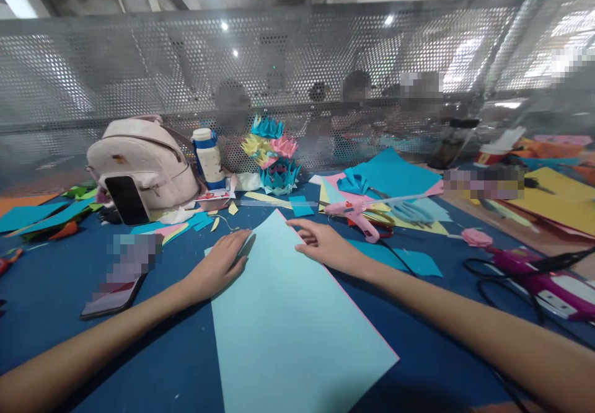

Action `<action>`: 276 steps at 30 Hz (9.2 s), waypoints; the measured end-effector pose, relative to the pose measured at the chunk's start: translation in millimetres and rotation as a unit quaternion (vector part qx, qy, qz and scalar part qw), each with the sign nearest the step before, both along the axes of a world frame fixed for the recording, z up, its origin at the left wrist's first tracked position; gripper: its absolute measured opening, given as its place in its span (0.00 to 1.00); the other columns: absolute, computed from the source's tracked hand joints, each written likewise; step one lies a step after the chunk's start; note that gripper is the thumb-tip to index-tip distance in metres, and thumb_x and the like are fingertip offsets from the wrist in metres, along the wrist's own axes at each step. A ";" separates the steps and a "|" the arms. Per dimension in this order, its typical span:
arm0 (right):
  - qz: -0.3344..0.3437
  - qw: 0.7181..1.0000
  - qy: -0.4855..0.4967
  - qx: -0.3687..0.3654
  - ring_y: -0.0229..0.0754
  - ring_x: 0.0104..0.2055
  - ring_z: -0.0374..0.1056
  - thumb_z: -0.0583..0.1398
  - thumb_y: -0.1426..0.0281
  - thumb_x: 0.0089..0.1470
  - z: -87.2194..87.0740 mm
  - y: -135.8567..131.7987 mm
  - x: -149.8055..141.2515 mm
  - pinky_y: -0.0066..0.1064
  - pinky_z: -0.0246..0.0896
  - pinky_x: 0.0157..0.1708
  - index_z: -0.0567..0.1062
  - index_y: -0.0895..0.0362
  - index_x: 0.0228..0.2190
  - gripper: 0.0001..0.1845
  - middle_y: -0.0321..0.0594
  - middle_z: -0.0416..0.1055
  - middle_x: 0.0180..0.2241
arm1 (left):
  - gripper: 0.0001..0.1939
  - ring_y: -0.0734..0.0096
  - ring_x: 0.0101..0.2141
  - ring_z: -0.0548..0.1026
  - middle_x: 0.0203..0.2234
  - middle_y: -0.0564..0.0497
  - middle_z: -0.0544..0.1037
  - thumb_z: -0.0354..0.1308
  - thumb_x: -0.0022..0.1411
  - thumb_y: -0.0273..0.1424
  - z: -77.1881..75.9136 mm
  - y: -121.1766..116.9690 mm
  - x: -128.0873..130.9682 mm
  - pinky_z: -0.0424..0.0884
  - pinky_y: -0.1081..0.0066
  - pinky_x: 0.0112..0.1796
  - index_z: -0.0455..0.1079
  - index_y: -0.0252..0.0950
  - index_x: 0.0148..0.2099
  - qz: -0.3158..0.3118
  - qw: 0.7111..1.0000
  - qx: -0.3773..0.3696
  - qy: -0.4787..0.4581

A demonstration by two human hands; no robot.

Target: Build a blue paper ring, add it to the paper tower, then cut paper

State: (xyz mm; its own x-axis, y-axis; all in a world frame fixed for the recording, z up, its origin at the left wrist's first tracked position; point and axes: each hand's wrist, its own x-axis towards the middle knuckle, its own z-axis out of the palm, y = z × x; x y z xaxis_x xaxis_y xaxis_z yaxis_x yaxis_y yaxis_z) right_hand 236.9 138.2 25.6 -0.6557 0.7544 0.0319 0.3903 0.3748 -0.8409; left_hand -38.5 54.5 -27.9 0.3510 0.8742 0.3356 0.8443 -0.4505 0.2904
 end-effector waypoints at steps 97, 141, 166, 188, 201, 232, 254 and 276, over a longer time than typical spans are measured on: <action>0.024 0.956 0.086 0.278 0.47 0.48 0.71 0.54 0.68 0.63 -28.0 -1.5 6.6 0.42 0.69 0.49 0.69 0.51 0.56 0.21 0.46 0.70 0.49 | 0.17 0.53 0.60 0.63 0.59 0.40 0.62 0.48 0.67 0.20 8.8 -11.4 -1.2 0.66 0.48 0.56 0.66 0.40 0.54 -0.035 0.998 0.056 0.006; 0.228 0.886 -0.121 0.385 0.44 0.67 0.55 0.47 0.92 0.51 -19.0 7.9 31.7 0.42 0.61 0.60 0.57 0.40 0.65 0.48 0.37 0.51 0.68 | 0.16 0.59 0.48 0.73 0.50 0.41 0.73 0.45 0.70 0.23 38.6 -55.5 21.3 0.73 0.63 0.44 0.64 0.39 0.57 -0.149 0.986 0.045 0.053; 0.276 0.868 -0.074 0.406 0.47 0.62 0.61 0.53 0.74 0.63 -25.1 -26.7 -14.2 0.48 0.56 0.63 0.72 0.57 0.54 0.19 0.49 0.72 0.54 | 0.30 0.52 0.69 0.48 0.68 0.36 0.56 0.49 0.73 0.35 24.9 -34.6 33.1 0.50 0.46 0.64 0.44 0.35 0.71 -0.192 0.966 0.129 0.116; 0.327 0.791 -0.051 0.514 0.41 0.58 0.67 0.49 0.72 0.69 -20.9 -20.2 0.9 0.37 0.66 0.55 0.74 0.55 0.52 0.18 0.41 0.72 0.56 | 0.28 0.57 0.70 0.43 0.71 0.43 0.46 0.39 0.75 0.34 13.1 -26.5 15.3 0.49 0.51 0.66 0.42 0.32 0.72 -0.027 0.986 -0.038 0.159; 0.308 0.849 0.023 0.428 0.36 0.47 0.76 0.50 0.69 0.69 -9.4 -32.0 -3.9 0.26 0.69 0.48 0.76 0.55 0.41 0.15 0.37 0.80 0.45 | 0.27 0.59 0.69 0.46 0.70 0.41 0.48 0.39 0.74 0.29 12.0 -26.9 15.1 0.49 0.53 0.66 0.43 0.31 0.72 -0.033 0.987 -0.044 0.148; 0.269 0.877 0.065 0.392 0.38 0.45 0.75 0.55 0.72 0.66 -31.6 -25.6 -5.6 0.28 0.68 0.46 0.76 0.58 0.40 0.09 0.41 0.80 0.39 | 0.06 0.71 0.32 0.74 0.30 0.54 0.78 0.58 0.64 0.29 83.5 -12.0 -22.7 0.68 0.72 0.36 0.73 0.37 0.33 -0.015 0.970 -0.157 -0.187; 0.264 0.875 0.078 0.397 0.37 0.45 0.74 0.57 0.74 0.64 -29.1 -29.0 -6.3 0.29 0.68 0.46 0.75 0.58 0.41 0.07 0.40 0.79 0.38 | 0.06 0.70 0.28 0.75 0.27 0.53 0.79 0.60 0.57 0.33 53.1 -84.4 -86.3 0.68 0.74 0.31 0.76 0.39 0.30 0.086 0.939 -0.329 -0.050; 0.262 0.878 0.075 0.393 0.39 0.45 0.74 0.57 0.75 0.63 -29.3 -30.3 -4.5 0.30 0.67 0.45 0.76 0.58 0.41 0.08 0.40 0.79 0.39 | 0.10 0.71 0.26 0.70 0.26 0.53 0.76 0.55 0.60 0.35 55.5 -65.9 -102.1 0.62 0.73 0.30 0.75 0.39 0.31 0.136 0.968 -0.212 0.017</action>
State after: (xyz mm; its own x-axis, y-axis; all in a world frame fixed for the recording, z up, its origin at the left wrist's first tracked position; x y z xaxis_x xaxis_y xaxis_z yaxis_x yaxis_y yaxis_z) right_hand 232.3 107.9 -3.7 -0.8505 0.0563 0.5229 -0.1023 0.9575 -0.2696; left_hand -140.6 -11.4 27.7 0.0934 0.9924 -0.0803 0.9269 -0.0572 0.3708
